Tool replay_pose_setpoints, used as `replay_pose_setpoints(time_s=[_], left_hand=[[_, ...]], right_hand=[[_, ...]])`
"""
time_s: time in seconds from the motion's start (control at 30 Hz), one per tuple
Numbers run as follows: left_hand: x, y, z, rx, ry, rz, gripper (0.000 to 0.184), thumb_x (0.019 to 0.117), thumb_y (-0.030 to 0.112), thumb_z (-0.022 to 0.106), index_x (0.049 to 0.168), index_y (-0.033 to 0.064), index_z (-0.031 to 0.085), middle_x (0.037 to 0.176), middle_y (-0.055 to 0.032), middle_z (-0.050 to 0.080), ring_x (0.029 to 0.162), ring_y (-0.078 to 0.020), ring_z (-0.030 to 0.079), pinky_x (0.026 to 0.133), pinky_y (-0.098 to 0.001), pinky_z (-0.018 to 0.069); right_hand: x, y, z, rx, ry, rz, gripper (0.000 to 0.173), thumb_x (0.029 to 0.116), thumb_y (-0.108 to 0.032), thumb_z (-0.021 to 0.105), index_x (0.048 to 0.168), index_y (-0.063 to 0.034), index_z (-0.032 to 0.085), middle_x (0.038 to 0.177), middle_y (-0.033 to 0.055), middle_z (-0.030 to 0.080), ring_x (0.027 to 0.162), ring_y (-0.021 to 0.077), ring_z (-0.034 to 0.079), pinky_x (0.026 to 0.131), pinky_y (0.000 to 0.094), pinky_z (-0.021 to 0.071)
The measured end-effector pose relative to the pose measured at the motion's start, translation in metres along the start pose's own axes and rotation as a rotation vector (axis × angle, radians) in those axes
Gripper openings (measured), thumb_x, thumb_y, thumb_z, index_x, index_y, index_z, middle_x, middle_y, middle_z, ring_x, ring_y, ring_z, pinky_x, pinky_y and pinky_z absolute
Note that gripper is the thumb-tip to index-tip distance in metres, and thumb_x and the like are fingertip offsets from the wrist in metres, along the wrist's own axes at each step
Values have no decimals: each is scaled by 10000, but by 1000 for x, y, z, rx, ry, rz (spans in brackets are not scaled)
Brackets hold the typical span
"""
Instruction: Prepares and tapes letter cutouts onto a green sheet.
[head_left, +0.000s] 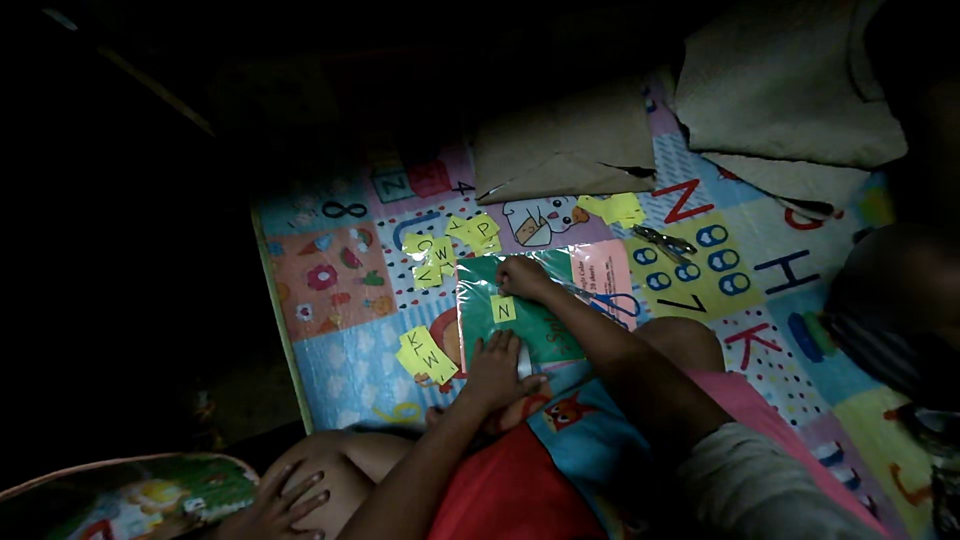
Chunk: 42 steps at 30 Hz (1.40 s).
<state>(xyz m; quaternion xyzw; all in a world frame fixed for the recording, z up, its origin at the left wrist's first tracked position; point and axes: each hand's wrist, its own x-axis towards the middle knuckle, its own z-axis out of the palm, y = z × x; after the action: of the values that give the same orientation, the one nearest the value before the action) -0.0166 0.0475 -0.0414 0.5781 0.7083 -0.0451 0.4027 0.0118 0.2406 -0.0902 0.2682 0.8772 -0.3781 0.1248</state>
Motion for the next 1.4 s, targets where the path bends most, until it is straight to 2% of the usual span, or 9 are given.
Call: replay_pose_setpoints(time_s=[0.17, 0.3, 0.43, 0.6, 0.8, 1.03, 1.13, 1.4], left_hand=[[5, -4, 2, -18, 3, 16, 862, 991, 606, 540, 1535, -42, 373, 1596, -241, 365, 1511, -380, 305, 1204, -603, 222], [8, -7, 1, -42, 25, 29, 848, 979, 606, 561, 1503, -47, 428, 1561, -250, 411, 1478, -392, 361, 1185, -626, 247], [10, -5, -3, -27, -5, 16, 847, 981, 623, 545, 1512, -26, 427, 1585, -230, 388, 1492, -382, 341, 1192, -649, 203], [11, -6, -3, -11, -13, 15, 847, 983, 635, 526, 1520, -11, 425, 1628, -193, 341, 1506, -365, 324, 1187, -643, 217], [12, -9, -2, -18, 3, 32, 840, 980, 636, 529, 1502, -17, 447, 1601, -211, 380, 1494, -380, 344, 1179, -660, 218], [14, -11, -3, -27, 0, 43, 832, 981, 624, 538, 1500, -20, 449, 1596, -220, 383, 1514, -381, 307, 1198, -663, 169], [15, -13, -2, -38, 15, 60, 825, 982, 610, 550, 1493, -31, 456, 1578, -228, 408, 1498, -384, 336, 1196, -655, 189], [17, -16, -1, -73, 31, 68, 823, 972, 614, 564, 1484, -24, 473, 1554, -239, 435, 1478, -394, 370, 1186, -680, 191]], right_hand=[[4, 2, 1, 4, -10, 14, 226, 929, -118, 738, 1098, 32, 725, 1083, 246, 697, 1083, 430, 644, 945, 641, 473], [5, 1, 1, 1, -11, 2, 229, 924, -111, 741, 1094, 41, 723, 1101, 258, 691, 1097, 440, 640, 960, 645, 468], [6, 3, 0, -7, -15, -17, 210, 937, -101, 723, 1085, 49, 721, 1106, 261, 691, 1103, 442, 640, 961, 644, 468], [10, 5, 1, 2, -28, -9, 199, 959, -115, 703, 1091, 32, 727, 1101, 246, 698, 1097, 431, 645, 967, 638, 469], [12, 5, 1, -8, -29, 11, 197, 959, -110, 702, 1095, 31, 729, 1110, 248, 698, 1114, 435, 639, 979, 639, 462], [14, 7, 0, -12, -34, -2, 191, 965, -101, 685, 1090, 36, 728, 1113, 249, 700, 1113, 435, 645, 976, 635, 468], [16, 9, 1, -17, -32, -1, 190, 964, -118, 691, 1080, 26, 730, 1088, 244, 704, 1088, 433, 654, 947, 643, 482], [16, 6, -2, 4, -44, 27, 193, 958, -110, 701, 1092, 25, 729, 1096, 251, 701, 1089, 439, 651, 951, 651, 477]])
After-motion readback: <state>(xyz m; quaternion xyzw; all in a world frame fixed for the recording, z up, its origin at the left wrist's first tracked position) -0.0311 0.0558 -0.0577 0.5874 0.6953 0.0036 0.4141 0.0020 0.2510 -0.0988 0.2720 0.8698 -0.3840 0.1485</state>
